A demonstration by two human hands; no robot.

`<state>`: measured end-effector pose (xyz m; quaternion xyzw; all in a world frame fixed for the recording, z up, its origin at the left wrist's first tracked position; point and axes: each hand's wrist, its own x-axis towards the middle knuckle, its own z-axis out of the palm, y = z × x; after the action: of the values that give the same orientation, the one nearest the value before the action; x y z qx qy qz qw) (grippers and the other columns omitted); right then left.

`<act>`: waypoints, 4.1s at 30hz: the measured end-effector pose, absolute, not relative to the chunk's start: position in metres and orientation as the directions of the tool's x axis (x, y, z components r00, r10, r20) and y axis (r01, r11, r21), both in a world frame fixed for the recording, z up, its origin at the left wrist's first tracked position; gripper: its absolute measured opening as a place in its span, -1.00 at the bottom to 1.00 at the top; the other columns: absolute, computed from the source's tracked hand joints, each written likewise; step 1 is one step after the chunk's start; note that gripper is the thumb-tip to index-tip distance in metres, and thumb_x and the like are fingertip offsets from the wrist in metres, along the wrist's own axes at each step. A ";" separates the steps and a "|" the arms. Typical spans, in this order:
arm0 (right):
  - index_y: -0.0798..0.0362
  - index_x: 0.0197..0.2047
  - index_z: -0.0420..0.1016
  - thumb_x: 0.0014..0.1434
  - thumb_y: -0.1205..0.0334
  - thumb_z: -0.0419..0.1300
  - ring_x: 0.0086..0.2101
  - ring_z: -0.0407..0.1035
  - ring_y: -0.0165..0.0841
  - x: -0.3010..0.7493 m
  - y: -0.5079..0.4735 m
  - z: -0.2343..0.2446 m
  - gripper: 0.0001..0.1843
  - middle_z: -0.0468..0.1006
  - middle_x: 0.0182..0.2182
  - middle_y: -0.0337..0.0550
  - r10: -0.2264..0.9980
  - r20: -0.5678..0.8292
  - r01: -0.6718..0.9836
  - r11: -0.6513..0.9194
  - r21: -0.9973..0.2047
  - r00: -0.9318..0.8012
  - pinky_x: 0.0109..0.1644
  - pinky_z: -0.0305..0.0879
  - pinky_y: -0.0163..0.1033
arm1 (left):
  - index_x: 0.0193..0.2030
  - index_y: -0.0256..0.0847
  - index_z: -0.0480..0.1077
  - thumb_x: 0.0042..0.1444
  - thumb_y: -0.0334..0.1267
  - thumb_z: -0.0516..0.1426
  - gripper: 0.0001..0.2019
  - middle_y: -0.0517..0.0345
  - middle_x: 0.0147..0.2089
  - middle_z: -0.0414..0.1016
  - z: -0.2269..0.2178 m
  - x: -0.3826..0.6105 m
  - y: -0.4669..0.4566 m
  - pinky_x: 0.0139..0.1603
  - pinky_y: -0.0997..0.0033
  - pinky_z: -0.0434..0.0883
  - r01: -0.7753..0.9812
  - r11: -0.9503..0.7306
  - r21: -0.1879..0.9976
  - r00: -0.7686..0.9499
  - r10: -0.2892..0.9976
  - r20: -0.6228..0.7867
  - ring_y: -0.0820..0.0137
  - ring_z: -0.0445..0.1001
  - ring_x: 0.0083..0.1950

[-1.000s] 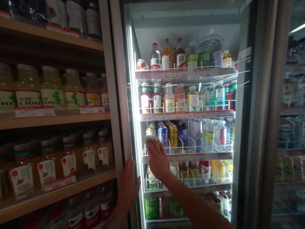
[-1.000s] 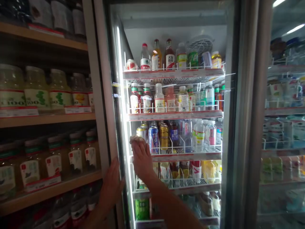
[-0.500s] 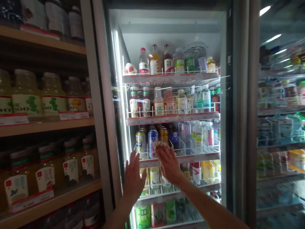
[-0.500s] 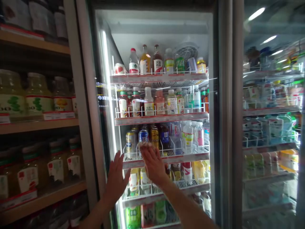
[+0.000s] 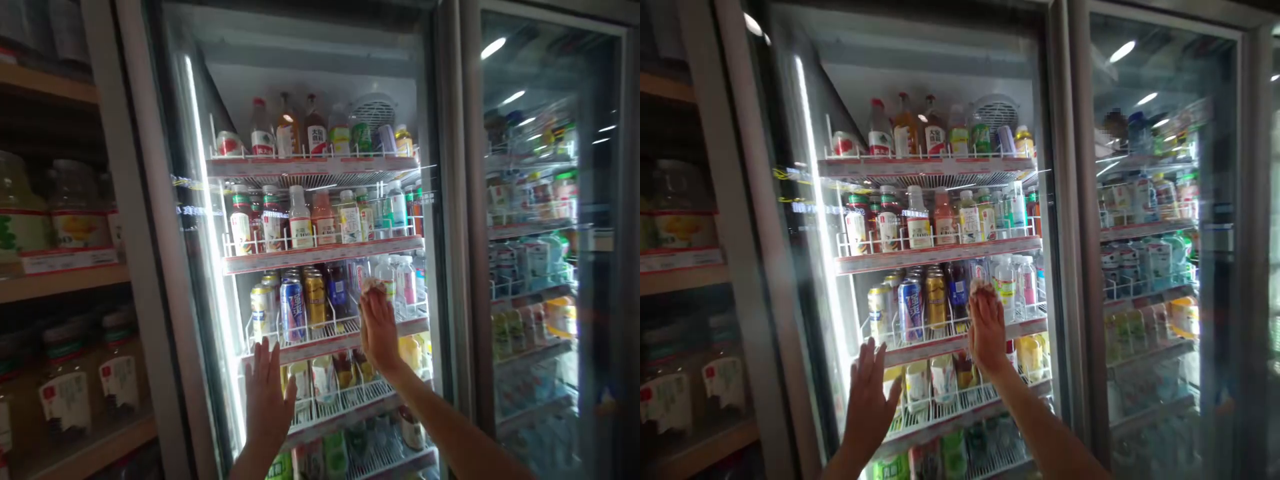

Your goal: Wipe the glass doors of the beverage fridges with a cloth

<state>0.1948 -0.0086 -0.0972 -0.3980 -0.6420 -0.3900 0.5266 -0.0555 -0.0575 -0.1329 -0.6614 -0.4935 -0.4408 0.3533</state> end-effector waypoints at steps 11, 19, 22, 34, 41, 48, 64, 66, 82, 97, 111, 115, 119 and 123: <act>0.01 0.36 -0.15 0.18 0.40 -0.09 0.28 -0.13 -0.09 0.239 0.002 -0.106 -0.31 0.07 0.28 0.02 0.131 0.980 0.916 0.393 0.085 -0.147 0.22 0.07 0.18 | 0.38 -0.23 -0.30 0.14 -0.37 0.00 -0.28 -0.10 0.39 -0.10 -0.104 -0.013 -0.059 0.34 0.01 -0.02 0.932 -0.321 -0.168 0.260 0.270 0.927 0.21 -0.14 0.40; 0.04 0.35 -0.14 0.21 0.39 -0.09 0.28 -0.12 -0.06 0.282 0.012 -0.097 -0.34 -0.02 0.31 0.09 0.073 0.994 0.939 0.338 0.057 -0.087 0.21 0.07 0.20 | 0.37 -0.27 -0.28 0.14 -0.26 0.06 -0.25 -0.15 0.36 -0.02 -0.104 0.000 -0.037 0.35 -0.05 -0.13 0.944 -0.237 -0.229 0.285 0.243 0.927 0.17 -0.18 0.40; 0.04 0.36 -0.17 0.22 0.38 -0.08 0.26 -0.08 -0.06 0.294 0.012 -0.119 -0.34 0.04 0.28 0.10 0.075 0.988 0.944 0.312 0.108 -0.138 0.20 0.10 0.19 | 0.37 -0.27 -0.26 0.14 -0.20 0.06 -0.25 -0.14 0.36 -0.02 -0.106 0.000 -0.034 0.36 -0.03 -0.15 0.941 -0.223 -0.255 0.305 0.229 0.925 0.17 -0.19 0.40; 0.04 0.34 -0.11 0.23 0.34 -0.07 0.24 -0.02 -0.06 0.331 0.025 -0.135 -0.37 0.11 0.25 0.12 0.059 0.994 0.952 0.297 0.075 -0.097 0.18 0.11 0.24 | 0.37 -0.26 -0.26 0.18 -0.18 0.00 -0.30 -0.11 0.37 -0.04 -0.101 0.003 -0.039 0.36 0.01 -0.17 0.946 -0.194 -0.261 0.305 0.243 0.921 0.21 -0.20 0.41; 0.06 0.32 -0.03 0.24 0.34 -0.11 0.24 -0.01 -0.06 0.341 0.033 -0.078 -0.43 0.09 0.25 0.16 -0.050 0.997 0.943 0.330 -0.043 0.063 0.17 0.11 0.25 | 0.38 -0.26 -0.27 0.19 -0.17 0.00 -0.30 -0.14 0.36 -0.02 -0.104 0.007 -0.042 0.36 -0.01 -0.14 0.954 -0.180 -0.238 0.280 0.257 0.925 0.19 -0.20 0.41; -0.01 0.32 0.00 0.21 0.35 -0.06 0.16 0.15 -0.14 0.310 0.023 -0.075 -0.40 0.33 0.13 0.02 0.042 0.967 0.874 0.440 0.208 -0.252 0.19 0.12 0.14 | 0.38 -0.16 -0.31 0.19 -0.14 0.01 -0.28 -0.09 0.38 -0.05 -0.082 -0.013 -0.044 0.34 -0.07 -0.07 0.965 -0.148 -0.218 0.248 0.227 0.942 0.16 -0.14 0.40; -0.02 0.36 -0.12 0.17 0.39 -0.09 0.22 0.04 -0.16 0.219 0.018 -0.007 -0.31 0.24 0.20 -0.04 -0.031 0.968 0.837 0.496 0.232 -0.250 0.25 0.01 0.12 | 0.38 -0.21 -0.33 0.13 0.05 0.03 -0.18 -0.21 0.38 -0.07 -0.040 -0.051 -0.038 0.29 -0.14 -0.02 0.974 -0.116 -0.197 0.219 0.228 0.949 0.05 -0.14 0.39; -0.08 0.34 -0.06 0.16 0.39 -0.07 0.19 0.10 -0.22 0.214 0.016 -0.003 -0.32 0.32 0.15 -0.13 -0.006 0.891 0.761 0.519 0.390 -0.453 0.27 0.00 0.06 | 0.38 -0.23 -0.33 0.13 0.03 0.03 -0.18 -0.23 0.37 -0.06 -0.039 -0.053 -0.038 0.29 -0.13 -0.02 0.973 -0.115 -0.201 0.223 0.228 0.948 0.06 -0.14 0.40; 0.21 0.21 0.20 0.18 0.34 -0.07 0.21 0.02 -0.10 0.190 0.011 0.032 -0.48 0.23 0.18 0.12 -0.026 0.988 0.855 0.497 0.147 -0.154 0.24 -0.04 0.15 | 0.34 -0.24 -0.10 0.05 -0.02 0.14 -0.21 -0.16 0.40 -0.15 -0.005 -0.060 -0.058 0.33 -0.10 -0.12 0.976 -0.129 -0.174 0.215 0.483 0.849 0.11 -0.24 0.42; 0.20 0.24 0.15 0.28 0.26 -0.19 0.18 0.12 -0.22 0.172 -0.002 0.039 -0.50 0.27 0.18 -0.04 0.180 0.873 0.695 0.684 0.219 -0.453 0.24 -0.13 0.16 | 0.35 -0.13 -0.17 0.08 -0.03 0.10 -0.23 -0.01 0.44 -0.26 0.023 -0.066 -0.062 0.33 -0.12 -0.27 0.966 -0.161 -0.200 0.256 0.554 0.792 0.18 -0.44 0.42; 0.52 -0.22 0.48 0.13 0.16 -0.40 0.21 -0.14 0.07 0.235 -0.002 0.058 -0.26 0.00 0.24 0.21 0.142 0.990 0.908 0.413 -0.065 0.007 0.13 -0.08 0.10 | 0.34 -0.14 -0.13 0.08 -0.02 0.11 -0.25 0.07 0.44 -0.26 0.025 -0.056 -0.057 0.34 -0.17 -0.31 0.940 -0.332 -0.084 0.250 0.499 0.830 0.15 -0.46 0.42; 0.32 0.23 0.16 0.16 0.33 -0.06 0.24 0.00 -0.16 0.222 -0.002 0.038 -0.44 0.23 0.19 0.15 0.149 0.967 0.792 0.605 0.077 -0.208 0.27 -0.08 0.12 | 0.33 -0.07 -0.12 0.18 -0.01 -0.03 -0.38 0.05 0.42 -0.17 0.038 0.012 -0.043 0.37 -0.04 -0.15 0.777 -0.610 -0.156 0.381 0.258 0.888 0.19 -0.26 0.42; 0.07 0.33 -0.07 0.17 0.31 -0.04 0.24 0.01 -0.28 0.219 0.002 0.025 -0.35 0.20 0.22 -0.03 0.037 0.975 0.548 0.832 0.091 -0.218 0.30 0.02 0.04 | 0.36 -0.12 -0.28 0.25 -0.03 -0.18 -0.41 0.03 0.43 -0.18 0.043 0.099 -0.026 0.35 0.13 0.02 0.627 -0.764 -0.148 0.389 0.143 0.910 0.30 -0.16 0.41; -0.05 0.32 -0.12 0.21 0.31 -0.06 0.24 0.02 -0.33 0.254 0.005 0.035 -0.38 0.08 0.28 -0.08 -0.041 0.972 0.346 0.930 0.122 -0.233 0.26 0.14 -0.06 | 0.37 -0.12 -0.25 0.24 0.00 -0.18 -0.39 -0.03 0.41 -0.14 0.040 0.152 -0.010 0.35 -0.04 -0.01 0.769 -0.639 0.025 0.140 0.206 0.968 0.21 -0.19 0.42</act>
<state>0.2543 0.0051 0.0353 -0.0992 -0.7691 -0.1582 0.6113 0.1515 -0.0098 0.0401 -0.7119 -0.3425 -0.5590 0.2517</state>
